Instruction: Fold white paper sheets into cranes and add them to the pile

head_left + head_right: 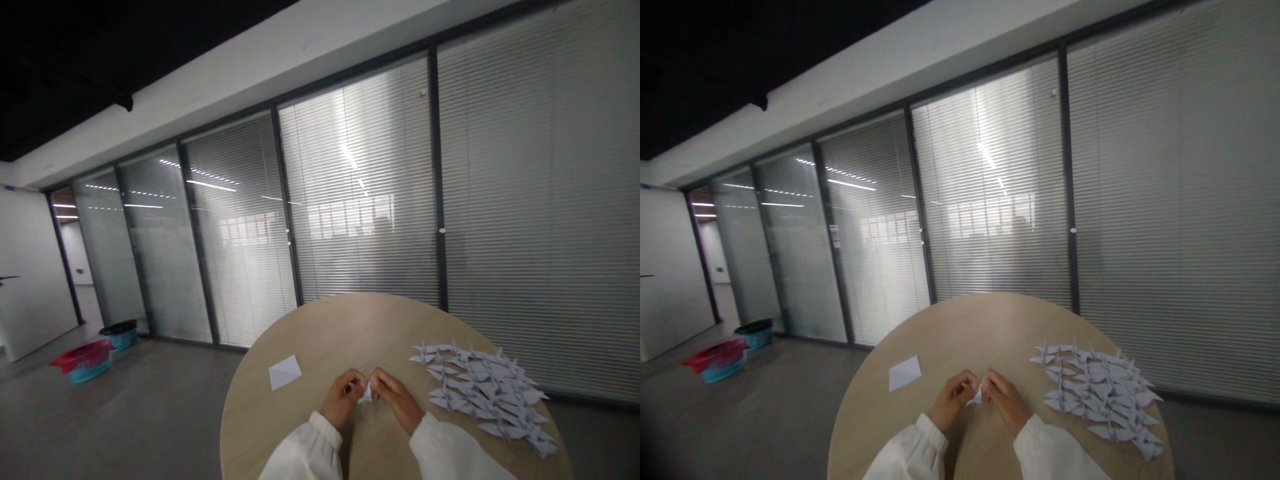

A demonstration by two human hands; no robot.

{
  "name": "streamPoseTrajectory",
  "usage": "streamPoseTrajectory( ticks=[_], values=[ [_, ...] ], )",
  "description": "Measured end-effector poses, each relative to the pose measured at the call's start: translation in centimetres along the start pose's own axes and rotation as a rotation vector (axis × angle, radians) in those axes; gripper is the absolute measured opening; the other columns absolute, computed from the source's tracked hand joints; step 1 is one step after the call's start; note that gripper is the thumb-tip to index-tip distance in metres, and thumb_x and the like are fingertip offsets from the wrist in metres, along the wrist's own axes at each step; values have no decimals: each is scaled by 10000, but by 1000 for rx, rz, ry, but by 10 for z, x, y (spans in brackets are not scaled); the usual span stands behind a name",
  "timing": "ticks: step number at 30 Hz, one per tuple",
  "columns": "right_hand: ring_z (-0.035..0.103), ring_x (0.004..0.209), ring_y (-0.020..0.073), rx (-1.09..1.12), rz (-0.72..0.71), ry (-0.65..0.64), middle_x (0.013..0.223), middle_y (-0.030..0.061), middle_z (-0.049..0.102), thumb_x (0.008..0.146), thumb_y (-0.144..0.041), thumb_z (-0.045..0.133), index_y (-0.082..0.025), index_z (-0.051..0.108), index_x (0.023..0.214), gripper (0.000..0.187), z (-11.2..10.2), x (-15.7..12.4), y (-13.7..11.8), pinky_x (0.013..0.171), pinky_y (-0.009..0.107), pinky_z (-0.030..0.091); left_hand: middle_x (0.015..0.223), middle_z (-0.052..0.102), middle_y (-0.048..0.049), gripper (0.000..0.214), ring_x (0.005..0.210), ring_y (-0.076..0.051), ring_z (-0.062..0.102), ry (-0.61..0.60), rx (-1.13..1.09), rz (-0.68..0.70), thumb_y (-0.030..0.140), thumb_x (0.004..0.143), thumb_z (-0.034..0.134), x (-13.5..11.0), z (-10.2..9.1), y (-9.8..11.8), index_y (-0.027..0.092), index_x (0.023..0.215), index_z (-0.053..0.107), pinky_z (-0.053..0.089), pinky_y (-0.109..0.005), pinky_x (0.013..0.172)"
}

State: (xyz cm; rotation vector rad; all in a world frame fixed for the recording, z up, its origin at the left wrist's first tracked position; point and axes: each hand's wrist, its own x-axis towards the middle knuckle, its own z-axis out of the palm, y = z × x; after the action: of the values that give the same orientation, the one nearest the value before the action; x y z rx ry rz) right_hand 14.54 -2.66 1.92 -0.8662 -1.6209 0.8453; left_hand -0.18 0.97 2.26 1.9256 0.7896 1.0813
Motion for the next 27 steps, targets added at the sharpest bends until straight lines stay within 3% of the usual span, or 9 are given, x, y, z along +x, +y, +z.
streamPoseTrajectory(
  ticks=[5, 8, 14, 19, 23, 27],
  values=[
    [450, 666, 135, -108, -23, 136, 657, -29, 457, 819, -463, 303, -197, 472, 708, 334, -2, 2, 4, 637, 231, 362, 693, 523, -18, 262, 698, -144, 475, 140, 157, 81, 388, 752, 487, 1, 0, -4, 157, 669, 580, 342, -238, 620],
    [469, 688, 138, -242, -73, 151, 698, -16, 474, 821, -435, 326, -199, 478, 742, 291, -2, 1, 5, 649, 233, 378, 716, 516, -34, 262, 735, -158, 480, 168, 191, 114, 385, 754, 492, 1, 0, -5, 159, 665, 591, 358, -254, 653],
    [482, 750, 162, -651, -166, 70, 772, 11, 507, 843, -339, 348, -215, 500, 774, 208, 1, -3, 15, 703, 282, 382, 753, 486, -49, 284, 733, -153, 474, 121, 224, 151, 367, 788, 447, -1, 3, -6, 153, 672, 593, 378, -256, 644],
    [477, 766, 168, -783, -191, 43, 785, 17, 518, 854, -294, 336, -219, 512, 770, 208, 1, -4, 18, 699, 292, 379, 747, 486, -46, 288, 720, -145, 467, 82, 242, 150, 362, 801, 421, -2, 5, -4, 158, 666, 574, 387, -258, 661],
    [470, 741, 166, -787, -222, 64, 746, 18, 517, 848, -246, 336, -213, 510, 718, 219, -3, -3, 12, 676, 286, 364, 792, 509, -45, 269, 733, -142, 484, 116, 94, 63, 393, 794, 421, -3, 6, -3, 168, 767, 566, 415, -249, 638],
    [464, 738, 171, -768, -237, 105, 734, 19, 523, 837, -233, 353, -218, 518, 700, 215, -8, -3, 6, 674, 292, 344, 854, 525, -42, 362, 698, -140, 523, -50, -194, -118, 394, 674, 597, -1, 7, -6, 182, 957, 521, 439, -235, 545]
  ],
)
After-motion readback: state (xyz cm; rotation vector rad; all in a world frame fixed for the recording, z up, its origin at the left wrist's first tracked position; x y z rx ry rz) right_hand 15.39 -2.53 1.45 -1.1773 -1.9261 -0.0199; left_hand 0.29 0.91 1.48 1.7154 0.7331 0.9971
